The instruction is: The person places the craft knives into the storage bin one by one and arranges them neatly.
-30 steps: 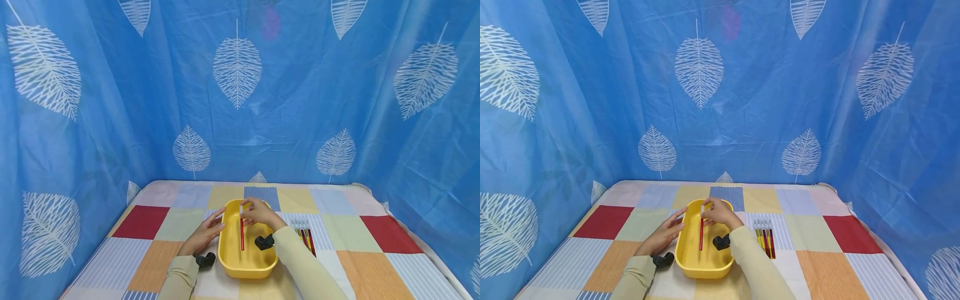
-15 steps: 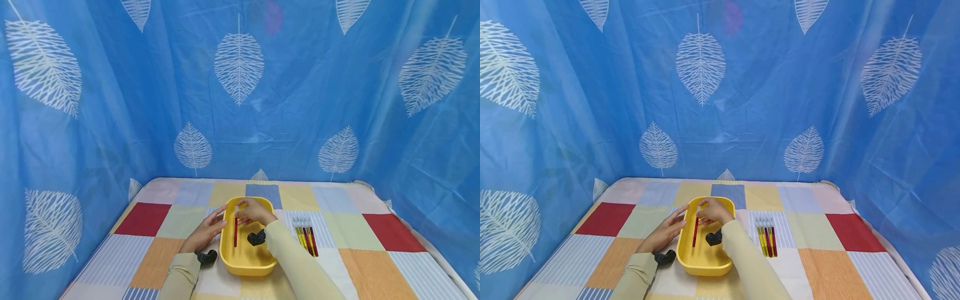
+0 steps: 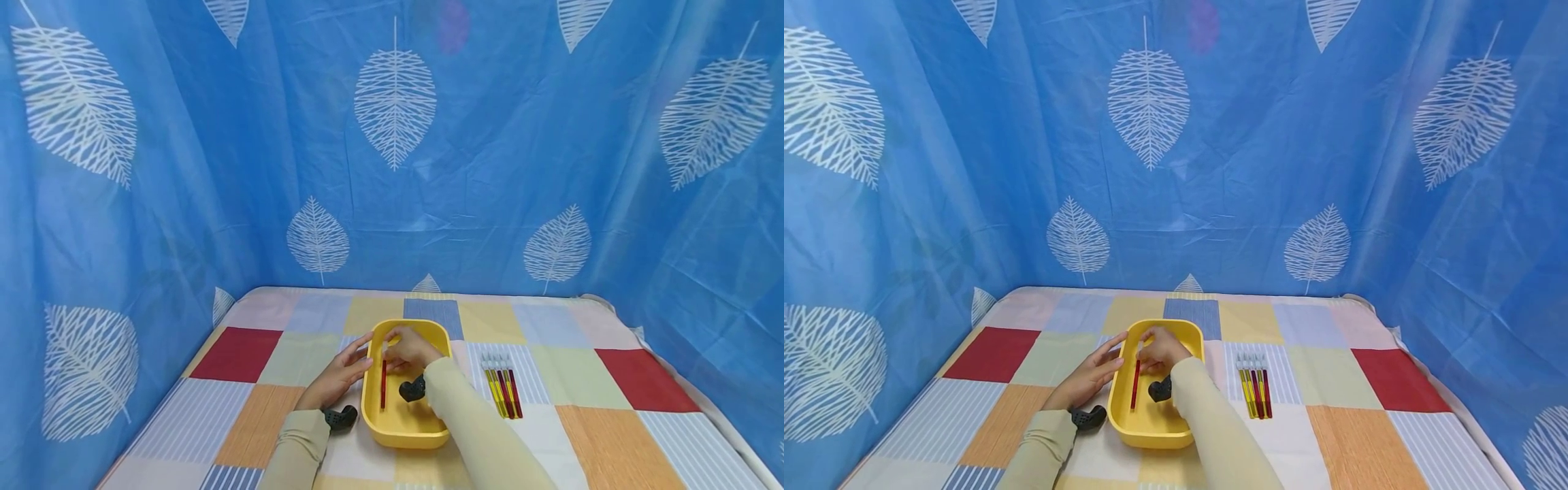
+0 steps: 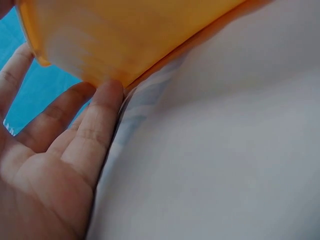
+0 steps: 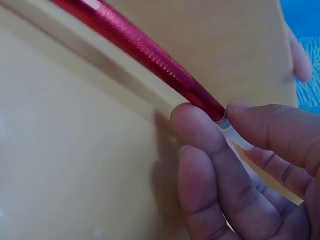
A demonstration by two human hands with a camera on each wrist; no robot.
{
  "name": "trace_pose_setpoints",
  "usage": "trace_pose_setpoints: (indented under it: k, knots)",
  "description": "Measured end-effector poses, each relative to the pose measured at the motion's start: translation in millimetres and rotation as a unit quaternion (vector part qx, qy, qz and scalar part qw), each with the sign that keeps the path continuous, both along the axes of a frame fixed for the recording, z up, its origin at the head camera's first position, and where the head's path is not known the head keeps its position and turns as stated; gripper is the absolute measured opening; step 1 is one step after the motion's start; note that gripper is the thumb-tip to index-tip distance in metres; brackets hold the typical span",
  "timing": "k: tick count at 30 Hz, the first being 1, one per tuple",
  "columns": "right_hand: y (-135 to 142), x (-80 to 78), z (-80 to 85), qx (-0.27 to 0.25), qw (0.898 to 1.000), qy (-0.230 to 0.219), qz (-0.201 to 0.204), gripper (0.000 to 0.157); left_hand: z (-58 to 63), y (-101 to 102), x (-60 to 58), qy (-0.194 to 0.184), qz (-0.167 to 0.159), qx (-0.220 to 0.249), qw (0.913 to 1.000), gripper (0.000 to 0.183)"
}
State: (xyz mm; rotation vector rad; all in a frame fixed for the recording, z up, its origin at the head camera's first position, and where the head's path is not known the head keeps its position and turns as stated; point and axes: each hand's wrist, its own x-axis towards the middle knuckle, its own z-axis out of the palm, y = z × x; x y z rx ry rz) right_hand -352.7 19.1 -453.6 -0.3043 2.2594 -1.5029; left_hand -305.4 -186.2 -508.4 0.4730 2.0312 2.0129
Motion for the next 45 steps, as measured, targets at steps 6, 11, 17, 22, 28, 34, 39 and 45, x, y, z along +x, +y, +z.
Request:
trace_pose_setpoints:
  k: [6,11,17,22,28,34,39,45]
  knots:
    - [-6.9,1.0,-5.2,0.005,1.0,-0.007,-0.003,0.033,0.6,0.5,0.6,0.003,0.007,-0.006,1.0,0.071]
    - [-10.4,-1.1,-8.3,0.023,1.0,-0.001,-0.003,0.033,0.4,1.6,1.0,0.001,0.016,-0.01,0.9998,0.072]
    - [-9.0,-1.8,-8.0,0.035,0.999,-0.001,-0.004,0.037,0.2,1.4,1.0,0.001,0.012,-0.006,0.9999,0.071]
    - [-4.9,-2.4,-4.9,0.032,0.999,-0.003,0.003,0.039,0.5,2.0,0.6,0.003,0.01,-0.009,0.9999,0.07]
    - [1.8,-4.0,-1.3,0.041,0.998,0.035,0.028,0.039,-0.5,2.2,1.1,0.002,0.015,-0.013,0.9998,0.07]
    - [9.4,-3.8,5.7,0.042,0.996,0.058,0.056,0.038,-2.0,1.8,0.0,-0.001,0.017,-0.011,0.9998,0.072]
    - [15.8,-2.9,14.3,0.032,0.993,0.066,0.089,0.042,-1.6,1.7,-0.3,0.0,0.014,-0.011,0.9998,0.073]
    - [28.9,1.0,22.9,0.006,0.99,0.084,0.116,0.044,-1.1,2.7,-0.5,-0.005,0.02,-0.012,0.9997,0.074]
